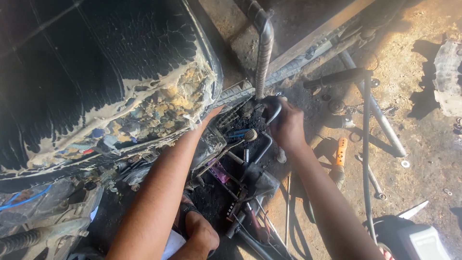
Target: Welding a component onto the lower frame of a motorcycle near the kickstand.
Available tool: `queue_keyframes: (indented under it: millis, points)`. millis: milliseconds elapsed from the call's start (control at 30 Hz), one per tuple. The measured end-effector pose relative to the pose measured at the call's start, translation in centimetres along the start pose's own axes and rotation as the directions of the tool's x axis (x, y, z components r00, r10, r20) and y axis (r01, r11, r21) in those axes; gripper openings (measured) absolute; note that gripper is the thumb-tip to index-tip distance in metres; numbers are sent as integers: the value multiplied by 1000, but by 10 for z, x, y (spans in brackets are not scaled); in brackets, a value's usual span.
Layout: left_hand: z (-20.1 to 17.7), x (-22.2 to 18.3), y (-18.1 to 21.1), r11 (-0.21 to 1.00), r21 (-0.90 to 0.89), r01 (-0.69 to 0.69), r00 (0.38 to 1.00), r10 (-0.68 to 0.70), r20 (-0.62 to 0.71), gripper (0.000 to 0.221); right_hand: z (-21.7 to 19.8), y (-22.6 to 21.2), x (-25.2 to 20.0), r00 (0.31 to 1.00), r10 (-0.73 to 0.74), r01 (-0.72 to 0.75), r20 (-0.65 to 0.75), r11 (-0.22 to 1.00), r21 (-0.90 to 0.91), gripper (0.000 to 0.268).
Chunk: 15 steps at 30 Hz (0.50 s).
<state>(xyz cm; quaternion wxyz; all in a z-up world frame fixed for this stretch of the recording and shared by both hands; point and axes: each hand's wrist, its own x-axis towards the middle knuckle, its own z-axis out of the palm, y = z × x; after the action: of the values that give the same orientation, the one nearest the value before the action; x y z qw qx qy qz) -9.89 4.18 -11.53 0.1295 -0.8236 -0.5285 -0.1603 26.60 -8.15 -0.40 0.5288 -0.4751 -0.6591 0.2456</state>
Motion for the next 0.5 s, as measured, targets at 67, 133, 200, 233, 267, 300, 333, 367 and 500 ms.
queue_keyframes:
  millis: [67,133,200,233,267,300,333,367,500]
  points:
    - [8,-7,-3,1000,-20,-8,1000,7,-30,57,12,27,-8,992,87,-81,92,994,-67,33]
    - [16,4,-11,999,-34,-39,997,36,-74,56,14,35,-9,974,169,-148,152,979,-139,44]
    - [24,-7,-13,997,-52,-54,995,50,-89,56,9,21,-27,998,36,-33,47,998,-58,27]
    - [32,0,-14,995,-65,-78,992,71,-107,55,9,21,-37,999,41,-39,31,997,-67,27]
    - [39,8,-13,992,-78,-102,988,92,-126,55,8,21,-47,977,210,-212,-42,976,-44,17]
    - [46,13,-12,989,-89,-122,984,108,-143,54,8,20,-57,922,373,-376,-103,927,-4,19]
    - [57,14,-22,985,-99,-141,979,124,-160,54,7,24,-61,919,377,-380,-116,925,-5,19]
    - [71,19,-24,979,-114,-170,974,149,-171,54,6,27,-69,863,470,-475,-187,880,21,19]
    - [-7,41,35,975,-82,-206,972,195,-131,49,-16,17,-64,782,564,-504,-267,823,263,21]
